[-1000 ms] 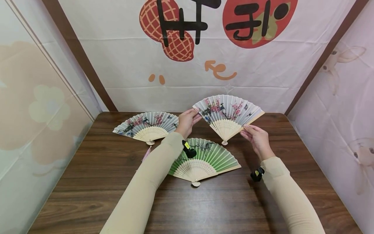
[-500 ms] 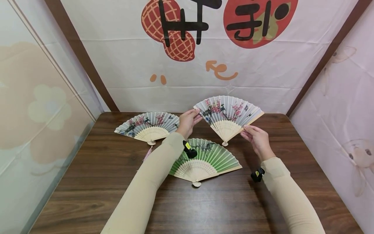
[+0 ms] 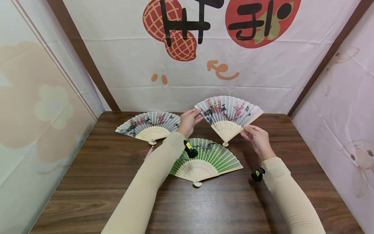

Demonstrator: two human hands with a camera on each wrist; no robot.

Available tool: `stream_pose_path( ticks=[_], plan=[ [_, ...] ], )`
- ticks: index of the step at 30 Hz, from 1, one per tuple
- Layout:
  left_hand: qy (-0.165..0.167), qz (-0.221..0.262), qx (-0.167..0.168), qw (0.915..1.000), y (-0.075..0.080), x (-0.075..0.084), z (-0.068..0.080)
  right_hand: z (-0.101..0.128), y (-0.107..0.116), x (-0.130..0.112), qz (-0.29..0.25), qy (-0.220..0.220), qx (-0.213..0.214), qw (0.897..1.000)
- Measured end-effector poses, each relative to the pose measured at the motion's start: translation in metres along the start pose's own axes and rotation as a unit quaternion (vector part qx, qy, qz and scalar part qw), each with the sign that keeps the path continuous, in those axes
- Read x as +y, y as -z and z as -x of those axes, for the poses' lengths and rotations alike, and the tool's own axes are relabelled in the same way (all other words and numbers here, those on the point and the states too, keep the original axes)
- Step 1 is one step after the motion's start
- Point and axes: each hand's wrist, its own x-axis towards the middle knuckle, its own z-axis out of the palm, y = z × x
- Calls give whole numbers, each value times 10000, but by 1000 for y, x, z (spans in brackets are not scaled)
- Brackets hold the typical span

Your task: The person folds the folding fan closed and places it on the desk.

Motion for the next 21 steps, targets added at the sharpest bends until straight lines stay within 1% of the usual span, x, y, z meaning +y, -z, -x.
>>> stream_pose_path(
  ticks=[7,20,21],
  plan=[
    [-1,-15,-19,10000,1,0,0,1,-2,0,80,12,-98,9999],
    [48,-69,-62,9999,1,0,0,-1,-4,0,89,-190,-130,9997],
    [46,-73,-65,9999,1,1,0,-1,-5,0,154,-200,-118,9996]
  ],
)
